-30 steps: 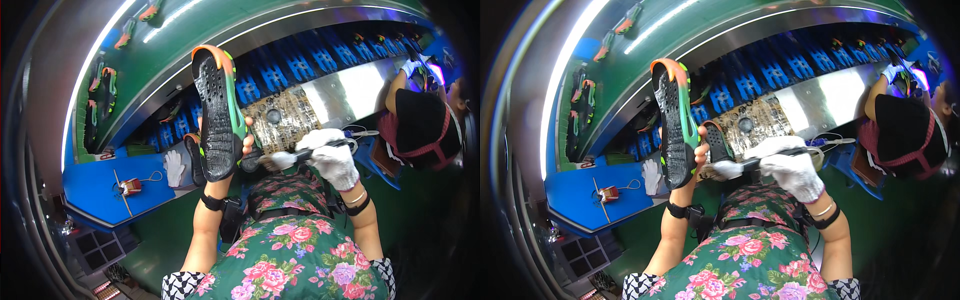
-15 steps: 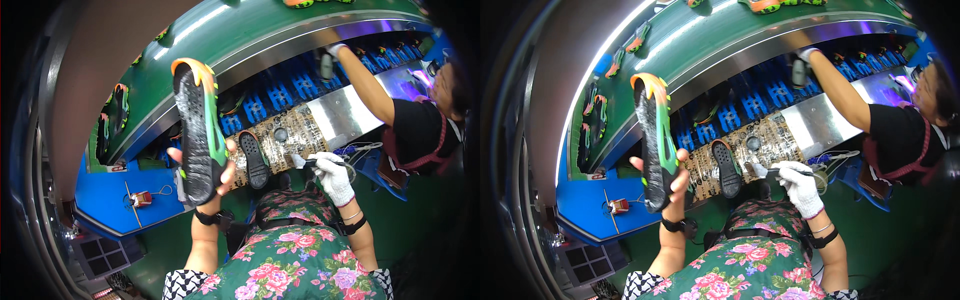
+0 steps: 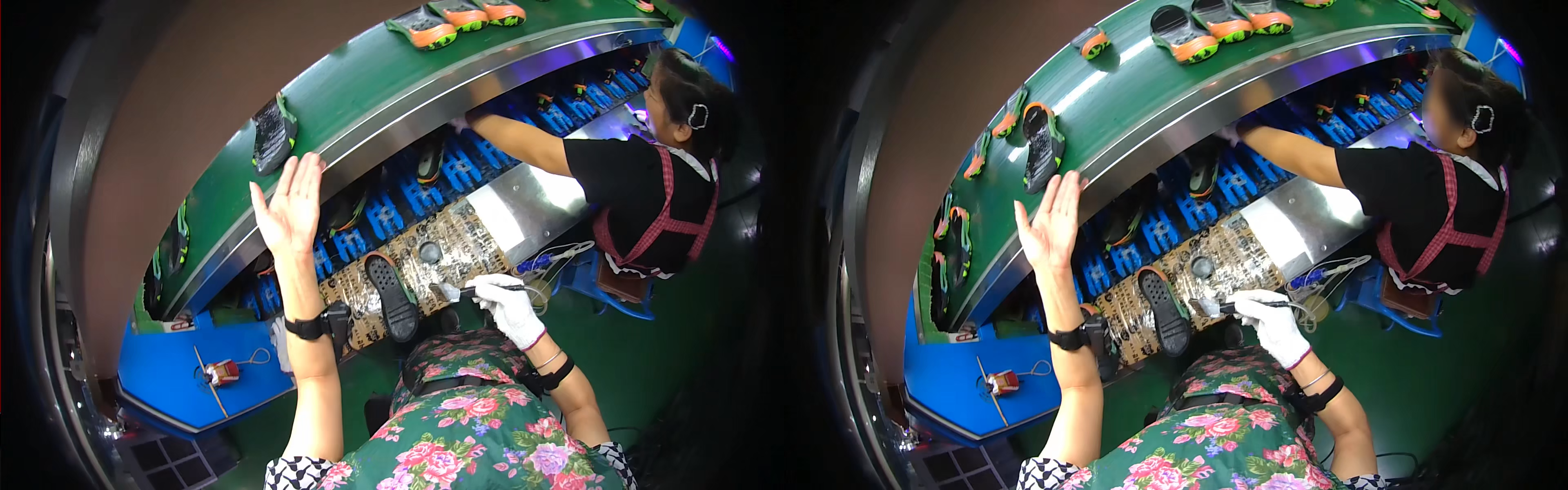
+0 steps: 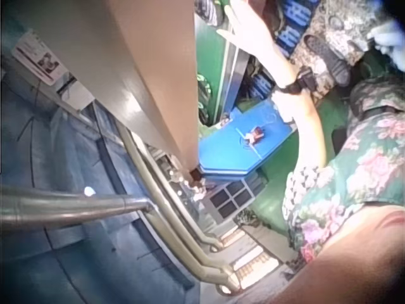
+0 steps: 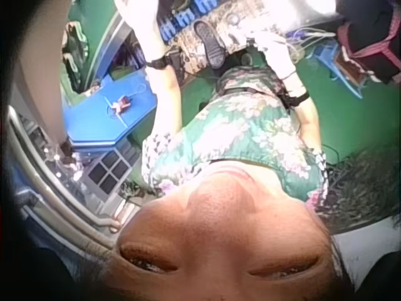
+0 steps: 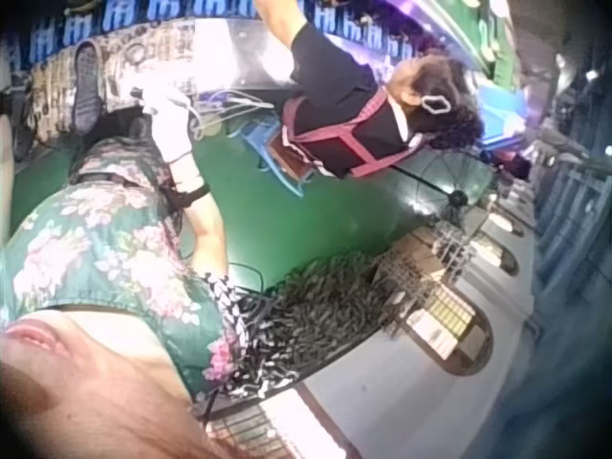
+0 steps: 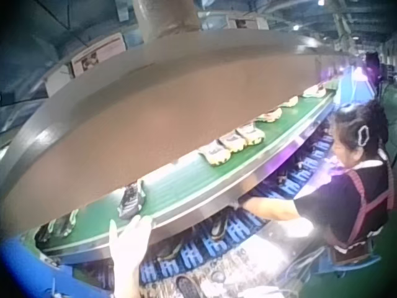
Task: Applying adhesive to the soles of shoes using a brush on a manufacturing line.
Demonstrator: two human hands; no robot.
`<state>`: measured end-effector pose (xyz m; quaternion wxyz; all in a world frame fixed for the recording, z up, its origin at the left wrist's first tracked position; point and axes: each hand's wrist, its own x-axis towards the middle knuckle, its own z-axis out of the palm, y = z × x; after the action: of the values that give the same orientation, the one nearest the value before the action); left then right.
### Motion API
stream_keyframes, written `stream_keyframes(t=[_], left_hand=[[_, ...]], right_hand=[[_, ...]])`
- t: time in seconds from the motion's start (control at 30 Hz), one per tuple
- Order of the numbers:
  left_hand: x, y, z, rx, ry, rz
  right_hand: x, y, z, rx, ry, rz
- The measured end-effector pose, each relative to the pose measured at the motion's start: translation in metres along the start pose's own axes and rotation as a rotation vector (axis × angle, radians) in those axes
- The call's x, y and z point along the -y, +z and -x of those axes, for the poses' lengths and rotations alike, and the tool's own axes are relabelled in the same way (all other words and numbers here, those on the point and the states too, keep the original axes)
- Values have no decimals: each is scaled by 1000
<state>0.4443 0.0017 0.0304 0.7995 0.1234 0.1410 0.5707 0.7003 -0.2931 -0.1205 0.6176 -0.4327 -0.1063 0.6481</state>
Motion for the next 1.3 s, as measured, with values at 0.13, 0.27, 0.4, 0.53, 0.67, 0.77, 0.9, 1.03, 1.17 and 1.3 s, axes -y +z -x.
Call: stream_keyframes(t=[0.13, 0.27, 0.4, 0.53, 0.67, 0.77, 0.9, 1.03, 1.17, 1.3], left_hand=[[-37, -29, -42, -119, 369, -601], [-9, -5, -49, 15, 204, -642], [60, 35, -59, 146, 273, -944], [163, 80, -126, 114, 281, -1312], [204, 75, -208, 266, 661, -1823], [235, 71, -251, 191, 833, -1830], [312, 97, -248, 61, 746, -1829], [366, 121, -265, 139, 706, -1749], [413, 136, -286, 228, 822, -1778], [420, 142, -296, 334, 752, -1703]], right_hand=[[1, 9, -2, -12, -6, 13], [2, 5, -3, 27, -10, 40], [1, -1, -4, 10, -21, 1], [5, -22, -13, -53, -43, -26], [16, -33, -22, -79, -17, -108], [23, -58, -31, -100, 1, -116], [41, -88, -35, -161, 22, -173], [48, -98, -27, -199, 17, -246], [47, -111, -14, -242, 7, -257], [37, -114, -9, -258, -20, -263]])
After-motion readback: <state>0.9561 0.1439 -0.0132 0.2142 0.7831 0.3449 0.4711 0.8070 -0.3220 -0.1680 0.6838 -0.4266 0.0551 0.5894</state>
